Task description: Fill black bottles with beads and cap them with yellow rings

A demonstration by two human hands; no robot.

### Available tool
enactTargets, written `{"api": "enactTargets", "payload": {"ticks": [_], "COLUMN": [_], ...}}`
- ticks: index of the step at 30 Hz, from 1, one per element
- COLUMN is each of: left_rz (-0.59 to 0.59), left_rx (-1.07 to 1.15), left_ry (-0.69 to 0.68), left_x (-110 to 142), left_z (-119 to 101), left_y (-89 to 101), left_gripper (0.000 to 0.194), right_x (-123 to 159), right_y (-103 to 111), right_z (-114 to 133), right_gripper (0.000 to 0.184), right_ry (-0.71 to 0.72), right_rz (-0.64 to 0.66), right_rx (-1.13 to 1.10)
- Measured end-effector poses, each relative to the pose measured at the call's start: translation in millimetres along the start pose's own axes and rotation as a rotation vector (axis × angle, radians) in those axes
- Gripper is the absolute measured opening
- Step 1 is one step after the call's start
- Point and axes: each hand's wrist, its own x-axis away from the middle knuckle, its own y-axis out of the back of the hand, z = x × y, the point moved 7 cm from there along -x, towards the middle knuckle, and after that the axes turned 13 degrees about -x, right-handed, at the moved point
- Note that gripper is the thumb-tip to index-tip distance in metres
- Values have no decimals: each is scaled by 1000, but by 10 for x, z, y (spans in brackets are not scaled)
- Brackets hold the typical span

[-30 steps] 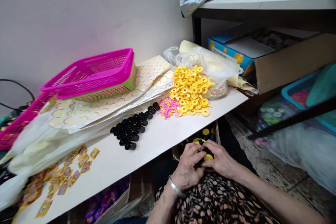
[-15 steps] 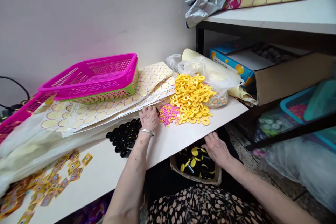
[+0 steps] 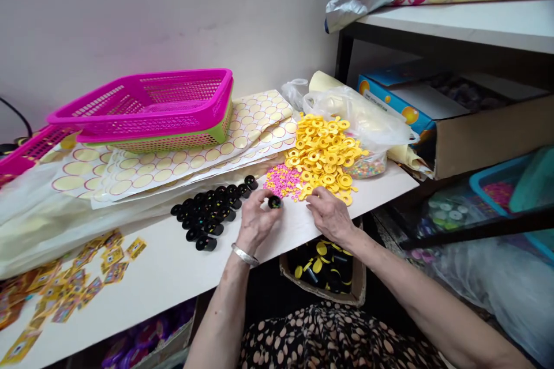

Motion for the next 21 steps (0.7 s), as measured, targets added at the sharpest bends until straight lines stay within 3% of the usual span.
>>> {"api": "enactTargets", "payload": {"ticks": [6, 13, 17, 21], "left_rz": [48, 57, 42, 55], "left_rx": [213, 185, 154, 127], "left_ry": [125, 113, 79, 36], "left_x": [376, 405, 400, 401], "left_z": [37, 99, 103, 69], "left_y": [-292, -372, -380, -401], "left_gripper": [28, 37, 45, 35], "right_x": [-231, -282, -297, -312], "right_y": [-408, -520, -406, -302], "right_z": [75, 80, -10, -81], "right_gripper": [17, 18, 22, 21], "right_ry": [100, 185, 130, 75], "right_rz": [162, 257, 136, 15], "right_rx": [278, 301, 94, -61]}}
